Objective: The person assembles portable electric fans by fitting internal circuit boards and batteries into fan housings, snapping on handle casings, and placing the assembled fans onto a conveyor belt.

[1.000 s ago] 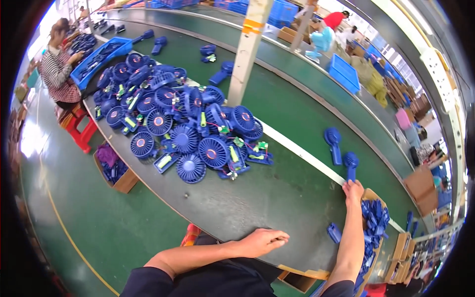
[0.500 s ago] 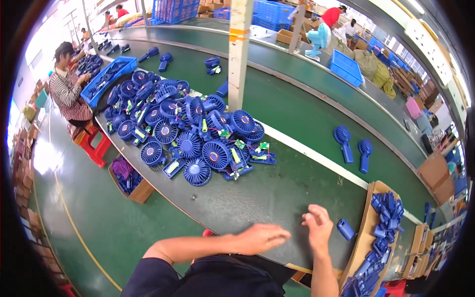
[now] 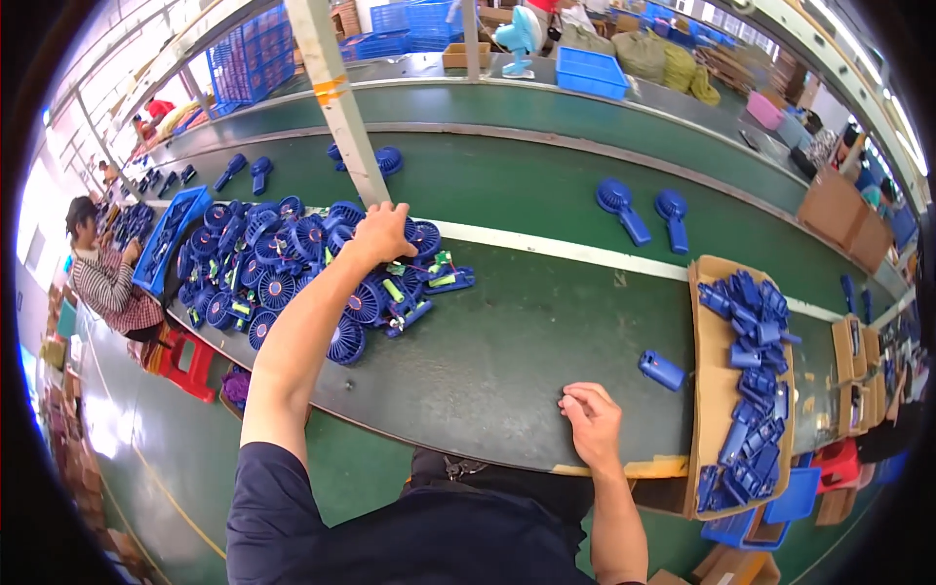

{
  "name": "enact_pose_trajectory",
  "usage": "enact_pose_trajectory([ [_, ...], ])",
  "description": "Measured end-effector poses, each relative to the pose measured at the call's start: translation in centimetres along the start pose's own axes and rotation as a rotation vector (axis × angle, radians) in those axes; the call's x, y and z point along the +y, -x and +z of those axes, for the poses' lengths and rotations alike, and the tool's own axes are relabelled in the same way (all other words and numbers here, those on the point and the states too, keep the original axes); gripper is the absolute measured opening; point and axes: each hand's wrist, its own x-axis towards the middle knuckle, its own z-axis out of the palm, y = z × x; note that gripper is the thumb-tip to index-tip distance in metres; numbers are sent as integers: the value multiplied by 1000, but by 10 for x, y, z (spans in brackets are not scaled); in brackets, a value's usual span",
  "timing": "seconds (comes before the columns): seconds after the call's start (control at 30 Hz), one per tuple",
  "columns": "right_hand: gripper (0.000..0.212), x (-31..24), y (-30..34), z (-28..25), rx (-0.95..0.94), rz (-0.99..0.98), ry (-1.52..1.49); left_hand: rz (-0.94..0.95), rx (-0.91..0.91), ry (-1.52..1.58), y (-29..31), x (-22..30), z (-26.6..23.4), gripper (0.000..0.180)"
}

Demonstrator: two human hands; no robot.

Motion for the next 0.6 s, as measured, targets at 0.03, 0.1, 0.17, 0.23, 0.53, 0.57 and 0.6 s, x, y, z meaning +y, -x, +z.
enact_pose_trajectory([
  [0.03, 10, 2, 0, -1, -2, -12, 9, -10, 4, -9, -1, 2, -1, 97],
  [0.1, 10, 2, 0, -1, 1, -5, 6, 16, 144, 88, 0, -3, -6, 102],
  [0.17, 10, 3, 0, -3, 5, 6, 7, 19, 201, 295, 0, 6, -31, 106],
  [0.23, 10, 1, 1, -3, 5, -12, 29, 42, 346, 463, 5, 9, -59, 107],
  [0.53, 11, 3, 3, -7, -3, -57, 99, 319, 591, 975, 52, 68, -132, 112],
  [0.57, 11, 3, 3, -6, 6, -51, 110, 350, 561, 1020, 62, 80, -131, 112],
  [0.6, 12, 3, 3, -5, 9, -52, 105, 383, 527, 1056, 68, 92, -125, 111],
])
